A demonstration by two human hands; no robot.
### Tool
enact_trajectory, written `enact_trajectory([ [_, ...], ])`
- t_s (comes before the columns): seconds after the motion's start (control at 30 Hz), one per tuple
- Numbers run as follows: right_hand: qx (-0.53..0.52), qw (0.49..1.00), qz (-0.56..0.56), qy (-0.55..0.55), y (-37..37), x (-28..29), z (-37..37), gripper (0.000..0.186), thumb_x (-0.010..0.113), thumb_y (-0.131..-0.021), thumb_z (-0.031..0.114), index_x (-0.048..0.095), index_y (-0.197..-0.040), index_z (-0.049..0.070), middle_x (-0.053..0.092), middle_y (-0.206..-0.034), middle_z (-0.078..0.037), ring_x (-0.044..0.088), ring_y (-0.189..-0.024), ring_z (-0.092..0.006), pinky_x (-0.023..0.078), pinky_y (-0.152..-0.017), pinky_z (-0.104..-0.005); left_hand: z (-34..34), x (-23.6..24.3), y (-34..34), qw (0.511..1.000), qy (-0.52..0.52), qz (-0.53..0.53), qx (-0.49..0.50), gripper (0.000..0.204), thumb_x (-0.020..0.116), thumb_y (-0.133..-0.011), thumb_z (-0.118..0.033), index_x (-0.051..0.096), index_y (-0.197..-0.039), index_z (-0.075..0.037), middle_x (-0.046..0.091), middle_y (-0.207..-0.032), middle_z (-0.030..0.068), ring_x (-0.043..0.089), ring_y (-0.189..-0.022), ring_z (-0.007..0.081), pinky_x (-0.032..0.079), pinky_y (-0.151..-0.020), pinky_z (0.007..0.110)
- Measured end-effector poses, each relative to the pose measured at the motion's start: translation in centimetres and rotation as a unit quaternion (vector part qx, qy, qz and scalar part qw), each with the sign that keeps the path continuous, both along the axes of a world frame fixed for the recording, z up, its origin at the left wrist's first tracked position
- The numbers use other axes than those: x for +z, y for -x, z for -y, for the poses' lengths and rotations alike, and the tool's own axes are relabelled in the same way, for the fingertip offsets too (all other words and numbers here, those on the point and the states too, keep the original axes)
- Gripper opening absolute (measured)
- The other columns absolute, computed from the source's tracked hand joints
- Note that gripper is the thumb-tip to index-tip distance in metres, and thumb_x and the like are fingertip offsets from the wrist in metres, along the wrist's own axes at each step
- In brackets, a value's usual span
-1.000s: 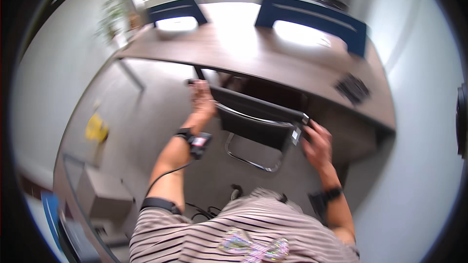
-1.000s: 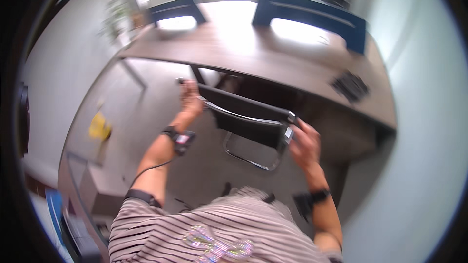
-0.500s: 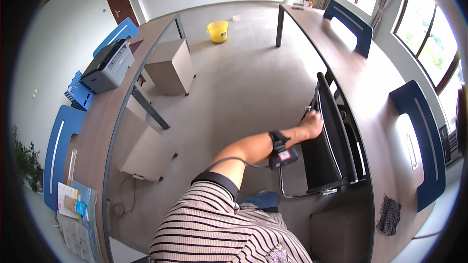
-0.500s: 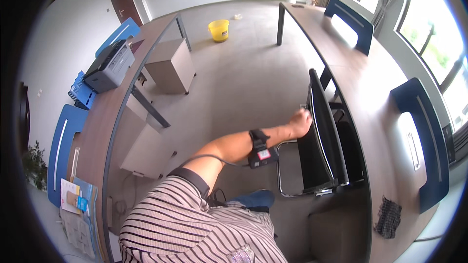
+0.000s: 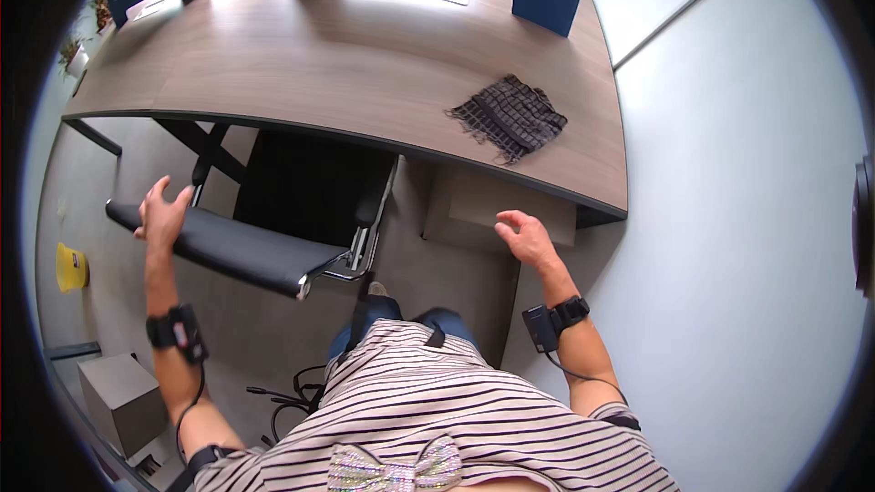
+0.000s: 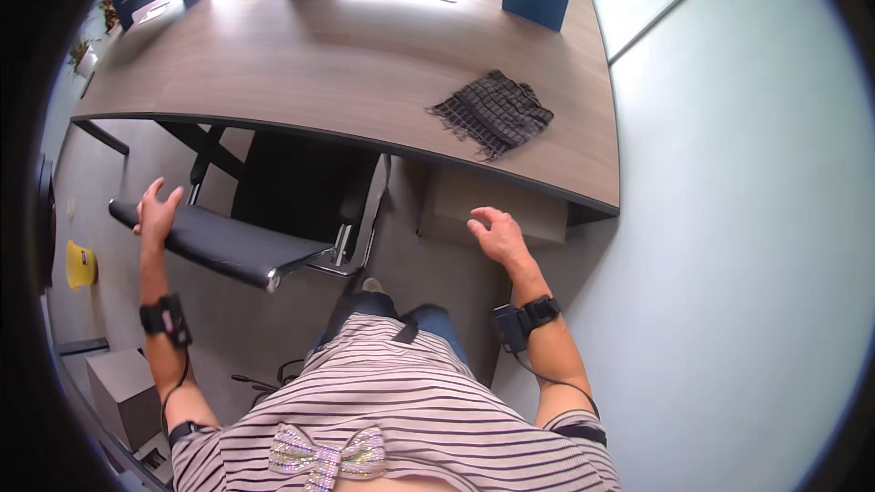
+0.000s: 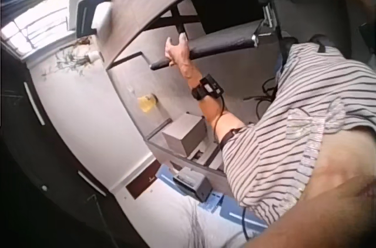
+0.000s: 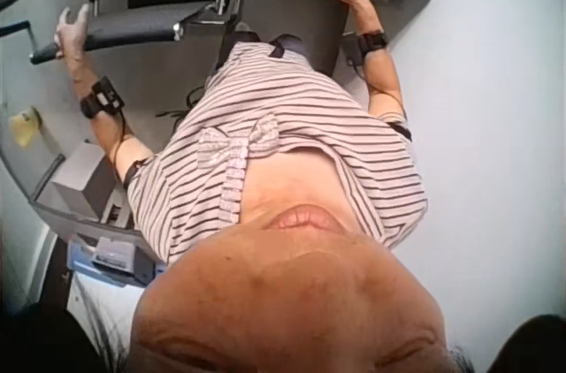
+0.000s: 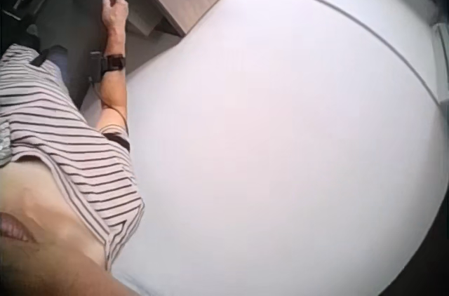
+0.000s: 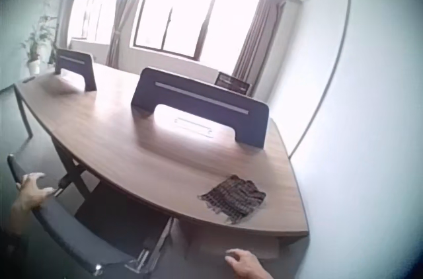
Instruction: Wiping a desk surface with a cloth after moving office furniture.
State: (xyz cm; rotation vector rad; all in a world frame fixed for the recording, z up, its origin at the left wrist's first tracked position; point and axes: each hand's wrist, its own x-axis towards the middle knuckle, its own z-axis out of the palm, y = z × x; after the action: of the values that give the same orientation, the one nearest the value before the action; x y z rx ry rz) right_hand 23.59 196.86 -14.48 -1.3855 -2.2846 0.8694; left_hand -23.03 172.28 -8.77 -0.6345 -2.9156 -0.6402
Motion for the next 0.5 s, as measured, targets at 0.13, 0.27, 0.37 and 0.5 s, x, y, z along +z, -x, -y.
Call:
enact_trajectory([
  [0.13,-0.039,0.999,0.004,-0.022,-2.7,1.0,-6.4,0.036,0.056,-0.071,0.027,0.052,-0.100,0.005,0.054,-0.098,-0.013,0.050,-0.093,-0.0267,0.039,-0.080,-0.0315,1.4,-1.9,1.2,0.991,0.024,-0.084,-0.104,0.043,0.055,-0.070,-0.033,0.046,-0.108,-0.016,0.040,-0.118,0.0036,0.026,-0.115,0.0256,0.017,-0.088,0.054],
  [0.27,-0.061,0.995,-0.007,-0.073,-1.0,2.1,-14.4,0.044,0.055,-0.071,0.031,0.048,-0.105,0.004,0.050,-0.104,-0.018,0.046,-0.098,-0.0291,0.036,-0.084,-0.0326,0.3,-0.6,-1.3,0.989,0.090,-0.115,0.026,0.045,0.053,-0.072,-0.032,0.042,-0.112,-0.013,0.031,-0.124,0.0069,0.023,-0.116,0.0284,0.018,-0.093,0.043],
  [0.37,-0.090,0.990,0.003,-0.108,1.9,3.3,-19.9,0.052,0.054,-0.070,0.035,0.042,-0.112,0.007,0.040,-0.116,-0.019,0.035,-0.109,-0.0311,0.029,-0.090,-0.0353,2.1,-1.3,-0.6,0.989,0.020,-0.132,0.057,0.054,0.053,-0.073,-0.031,0.033,-0.119,-0.011,0.023,-0.126,0.0171,0.020,-0.117,0.0332,0.018,-0.095,0.037],
  [0.5,-0.108,0.977,0.090,-0.163,5.3,6.0,-22.3,0.064,0.052,-0.069,0.044,0.031,-0.120,0.011,0.023,-0.126,-0.018,0.021,-0.116,-0.0319,0.019,-0.094,-0.0415,3.5,1.0,-3.0,0.992,-0.097,-0.035,0.078,0.066,0.053,-0.074,-0.026,0.017,-0.125,-0.005,0.017,-0.127,0.0224,0.017,-0.118,0.0316,0.016,-0.096,0.037],
])
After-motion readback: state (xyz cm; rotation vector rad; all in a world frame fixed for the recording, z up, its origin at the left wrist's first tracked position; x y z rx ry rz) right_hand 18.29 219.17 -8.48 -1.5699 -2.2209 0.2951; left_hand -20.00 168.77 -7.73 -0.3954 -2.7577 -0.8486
